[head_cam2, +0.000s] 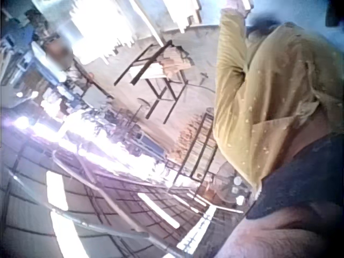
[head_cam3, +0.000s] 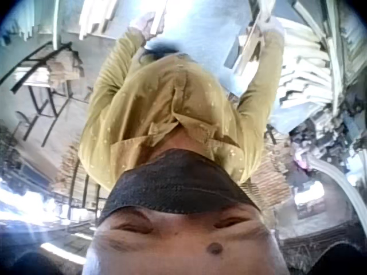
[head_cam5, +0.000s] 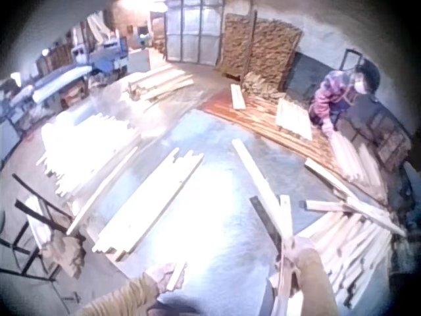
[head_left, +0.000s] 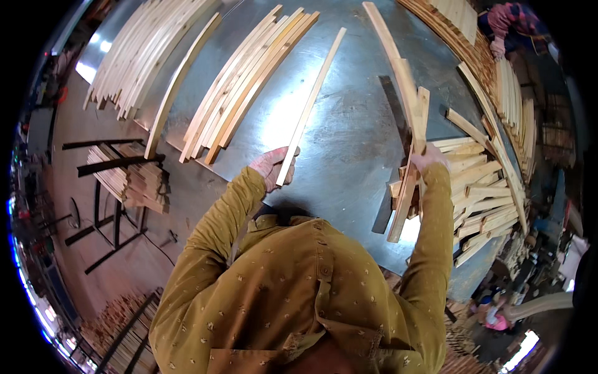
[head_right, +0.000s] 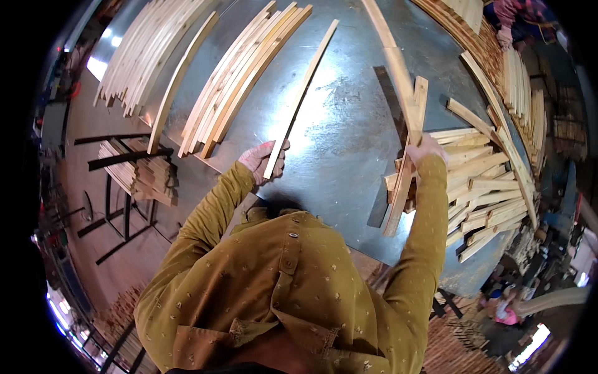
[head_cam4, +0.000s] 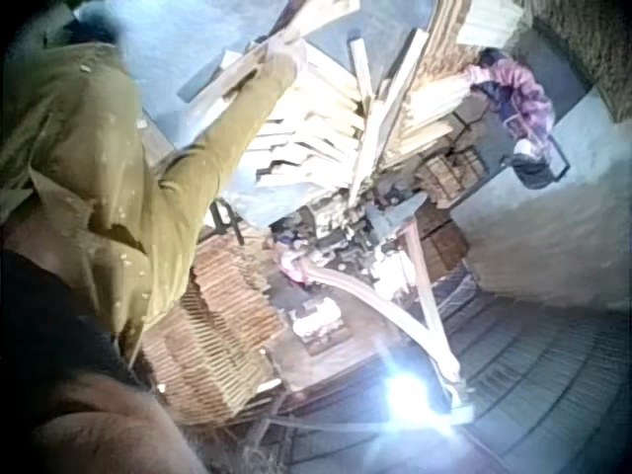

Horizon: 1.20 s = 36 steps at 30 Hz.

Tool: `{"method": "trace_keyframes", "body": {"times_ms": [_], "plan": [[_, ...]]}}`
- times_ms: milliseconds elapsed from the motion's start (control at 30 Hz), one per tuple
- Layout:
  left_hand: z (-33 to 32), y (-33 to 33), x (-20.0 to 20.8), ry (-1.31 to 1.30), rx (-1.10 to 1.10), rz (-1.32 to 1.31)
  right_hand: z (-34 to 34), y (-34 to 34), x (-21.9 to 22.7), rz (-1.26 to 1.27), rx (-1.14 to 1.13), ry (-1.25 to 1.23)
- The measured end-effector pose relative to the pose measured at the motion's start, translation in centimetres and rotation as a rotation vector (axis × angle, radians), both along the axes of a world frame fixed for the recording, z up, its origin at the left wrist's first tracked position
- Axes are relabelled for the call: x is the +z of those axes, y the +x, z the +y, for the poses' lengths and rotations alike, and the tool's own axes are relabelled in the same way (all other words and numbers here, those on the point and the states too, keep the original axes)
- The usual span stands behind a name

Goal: The person repeatedly picks up thin wooden strips from a large pile on a metal table, briefly aligns them, and places them into a neat stack. The person handles the strips one at a time or in small groups, continuously replenishing the stack from the surrounding pile.

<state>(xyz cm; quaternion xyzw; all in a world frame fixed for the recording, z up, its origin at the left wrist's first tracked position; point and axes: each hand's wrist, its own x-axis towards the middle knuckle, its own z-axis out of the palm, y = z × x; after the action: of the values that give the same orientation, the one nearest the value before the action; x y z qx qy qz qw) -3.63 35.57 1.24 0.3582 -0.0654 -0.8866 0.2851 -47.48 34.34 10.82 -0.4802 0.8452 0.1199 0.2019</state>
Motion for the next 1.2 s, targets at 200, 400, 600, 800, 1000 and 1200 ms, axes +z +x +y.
{"method": "trace_keyframes", "body": {"times_ms": [200, 400, 600, 800, 1000, 1200], "plan": [[-0.3, -1.6, 0.4, 0.008, -0.025, 0.182, 3.7, -4.7, 3.6, 0.095, 0.074, -0.512], [-2.1, -6.6, 5.2, 0.148, -0.134, 1.153, -1.3, -1.0, 2.0, 0.189, 0.137, -0.678], [0.1, -8.8, 7.8, -0.066, -0.353, 0.493, -1.9, 18.5, 0.1, -1.611, -0.528, -0.567], [-2.0, -6.4, 12.0, -1.811, -0.658, -1.354, 2.9, 13.1, 1.0, -0.721, 0.451, -0.146], [-5.0, -9.0, 15.9, -1.128, -1.804, -1.082, 11.2, 7.4, 1.1, -0.462, 0.454, -0.652], [-2.4, -5.6, 10.5, -0.703, -1.03, -1.076, 21.1, 7.5, -6.6, -0.109, -0.297, -0.38]]}}
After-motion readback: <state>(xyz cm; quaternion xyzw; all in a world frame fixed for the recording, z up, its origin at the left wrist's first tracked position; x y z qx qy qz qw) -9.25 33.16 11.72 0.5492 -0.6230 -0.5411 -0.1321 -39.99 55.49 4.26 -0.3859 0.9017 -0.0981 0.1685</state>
